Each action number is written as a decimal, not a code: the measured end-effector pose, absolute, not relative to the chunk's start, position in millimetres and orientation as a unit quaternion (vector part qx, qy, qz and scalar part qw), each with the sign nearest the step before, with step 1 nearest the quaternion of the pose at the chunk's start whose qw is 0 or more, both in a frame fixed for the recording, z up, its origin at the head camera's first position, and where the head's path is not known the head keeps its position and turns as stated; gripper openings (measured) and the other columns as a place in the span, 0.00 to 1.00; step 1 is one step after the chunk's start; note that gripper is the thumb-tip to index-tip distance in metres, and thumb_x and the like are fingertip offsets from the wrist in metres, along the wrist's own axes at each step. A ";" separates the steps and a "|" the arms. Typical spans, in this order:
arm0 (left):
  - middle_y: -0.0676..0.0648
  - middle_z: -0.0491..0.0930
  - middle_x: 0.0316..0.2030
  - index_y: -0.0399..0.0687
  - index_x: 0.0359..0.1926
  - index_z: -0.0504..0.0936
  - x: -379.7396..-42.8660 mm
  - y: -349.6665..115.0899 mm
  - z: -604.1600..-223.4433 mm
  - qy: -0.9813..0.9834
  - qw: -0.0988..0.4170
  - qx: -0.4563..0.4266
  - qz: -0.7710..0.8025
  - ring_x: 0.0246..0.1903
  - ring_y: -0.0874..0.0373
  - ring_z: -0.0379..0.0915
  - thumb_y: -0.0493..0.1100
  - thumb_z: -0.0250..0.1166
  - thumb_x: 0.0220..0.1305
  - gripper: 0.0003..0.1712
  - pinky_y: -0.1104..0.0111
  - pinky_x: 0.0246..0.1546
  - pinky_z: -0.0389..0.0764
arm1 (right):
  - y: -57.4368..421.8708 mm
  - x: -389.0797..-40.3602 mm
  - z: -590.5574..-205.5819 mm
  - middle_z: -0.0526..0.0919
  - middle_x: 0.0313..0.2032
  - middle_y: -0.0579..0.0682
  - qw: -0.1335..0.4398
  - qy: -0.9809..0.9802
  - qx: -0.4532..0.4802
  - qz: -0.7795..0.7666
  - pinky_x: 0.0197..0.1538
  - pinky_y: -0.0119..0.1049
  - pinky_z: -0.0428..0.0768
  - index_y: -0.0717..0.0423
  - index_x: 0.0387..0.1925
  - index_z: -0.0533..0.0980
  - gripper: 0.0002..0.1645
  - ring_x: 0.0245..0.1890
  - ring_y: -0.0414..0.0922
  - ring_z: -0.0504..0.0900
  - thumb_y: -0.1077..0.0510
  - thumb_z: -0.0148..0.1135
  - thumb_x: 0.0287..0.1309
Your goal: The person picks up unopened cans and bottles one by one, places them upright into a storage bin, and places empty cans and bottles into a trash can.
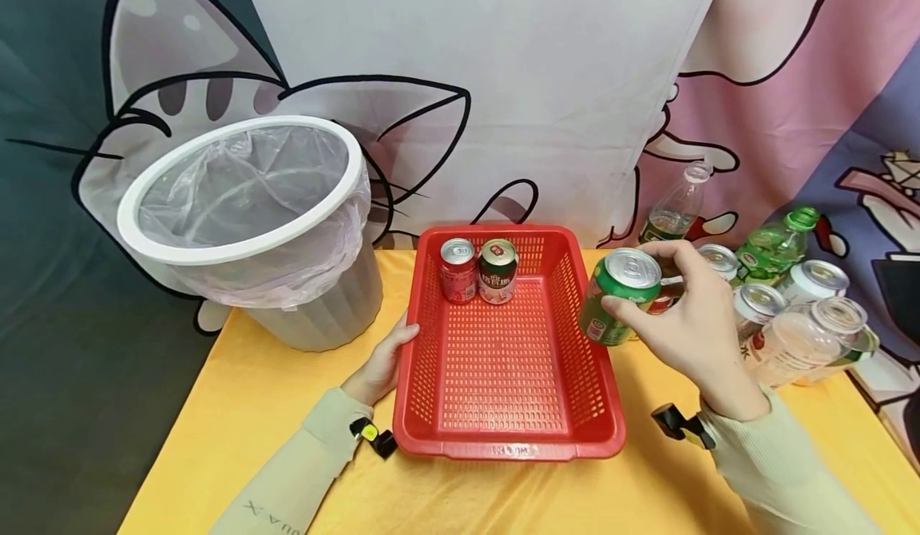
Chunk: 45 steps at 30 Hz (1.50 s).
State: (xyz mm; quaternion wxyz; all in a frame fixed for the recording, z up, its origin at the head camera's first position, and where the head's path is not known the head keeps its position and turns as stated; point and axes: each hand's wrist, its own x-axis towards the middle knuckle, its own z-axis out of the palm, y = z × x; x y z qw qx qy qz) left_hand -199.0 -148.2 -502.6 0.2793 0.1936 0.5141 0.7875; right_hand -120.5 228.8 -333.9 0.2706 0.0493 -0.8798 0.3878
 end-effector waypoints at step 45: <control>0.35 0.63 0.64 0.51 0.82 0.34 -198.8 -147.4 -502.3 0.515 0.272 0.201 0.787 0.55 0.52 0.75 0.50 0.43 0.77 0.41 0.60 0.53 0.84 | 193.4 -241.7 -356.4 0.84 0.47 0.58 0.027 -0.955 0.056 0.291 0.49 0.52 0.80 0.59 0.55 0.74 0.36 0.45 0.55 0.83 0.48 0.76 0.47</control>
